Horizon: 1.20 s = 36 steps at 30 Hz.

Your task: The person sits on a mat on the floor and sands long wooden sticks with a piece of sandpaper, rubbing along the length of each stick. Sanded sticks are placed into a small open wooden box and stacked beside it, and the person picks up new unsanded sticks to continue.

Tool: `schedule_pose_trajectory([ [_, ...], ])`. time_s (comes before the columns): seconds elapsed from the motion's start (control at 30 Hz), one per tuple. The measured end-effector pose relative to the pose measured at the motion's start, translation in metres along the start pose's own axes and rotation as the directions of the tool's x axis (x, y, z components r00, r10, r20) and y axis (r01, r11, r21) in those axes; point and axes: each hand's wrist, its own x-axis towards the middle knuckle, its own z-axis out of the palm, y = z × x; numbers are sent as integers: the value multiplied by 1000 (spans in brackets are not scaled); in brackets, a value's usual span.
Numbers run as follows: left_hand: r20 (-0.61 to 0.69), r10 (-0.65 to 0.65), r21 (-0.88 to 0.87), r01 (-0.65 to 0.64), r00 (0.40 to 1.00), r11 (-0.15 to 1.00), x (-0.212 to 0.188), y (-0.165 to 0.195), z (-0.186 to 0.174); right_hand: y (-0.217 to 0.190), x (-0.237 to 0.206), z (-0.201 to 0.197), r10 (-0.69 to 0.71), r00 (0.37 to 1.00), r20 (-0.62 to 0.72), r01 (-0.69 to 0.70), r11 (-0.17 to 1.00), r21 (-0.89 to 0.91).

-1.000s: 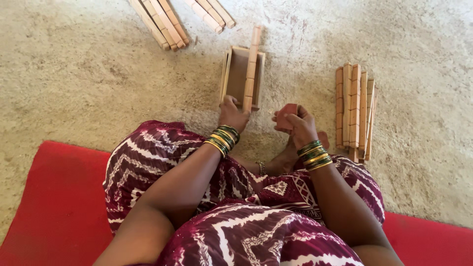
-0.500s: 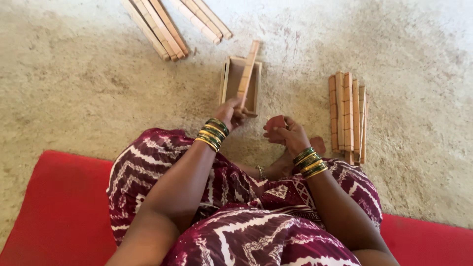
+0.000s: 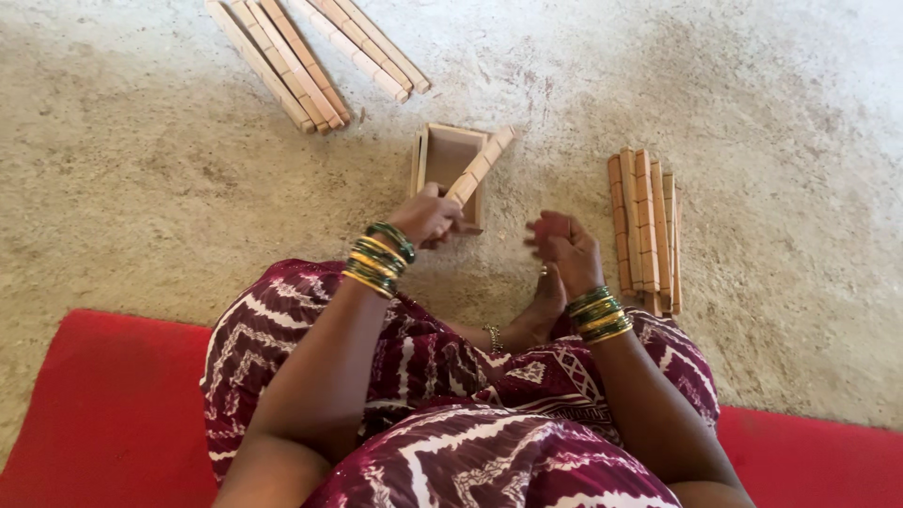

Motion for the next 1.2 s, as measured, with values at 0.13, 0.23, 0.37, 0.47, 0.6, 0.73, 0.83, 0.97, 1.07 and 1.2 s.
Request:
schedule_pose_trajectory([
  [0.13, 126, -2, 130, -15, 992, 991, -23, 16, 7, -25, 10, 22, -314, 948, -48, 215, 747, -629],
  [0.23, 280, -56, -4, 59, 958, 998, -34, 17, 21, -28, 7, 49, -655, 721, 224, 474, 231, -850],
  [0.37, 403, -31, -83, 71, 914, 994, -44, 16, 32, -12, -2, 65, -724, 592, 354, 702, 248, -667],
  [0.47, 408, -59, 3, 63, 911, 998, -51, 17, 31, -2, 5, 45, -664, 607, 437, 660, 114, -743],
  [0.6, 552, -12, 160, -92, 834, 983, -55, 28, 28, -8, 29, -9, -717, 597, 360, 546, 34, -837],
  [0.73, 482, -62, 433, -177, 874, 884, -55, 26, 32, -18, 31, -32, -672, 703, 234, 396, 97, -913],
  [0.83, 472, -88, 479, -171, 877, 861, -48, 18, 44, -12, 15, -6, -342, 885, 316, 330, -15, -944],
  [0.97, 523, -79, 458, -201, 849, 866, -42, 12, 47, 5, 3, 29, -742, 489, 458, 742, 78, -666],
  [1.07, 518, -72, 516, -244, 853, 821, -52, 16, 29, 7, 14, 16, -706, 487, 513, 686, -54, -726],
  [1.2, 600, -55, 367, -214, 798, 905, -66, 37, 2, 0, 28, -36, -349, 919, 184, 245, 138, -960],
])
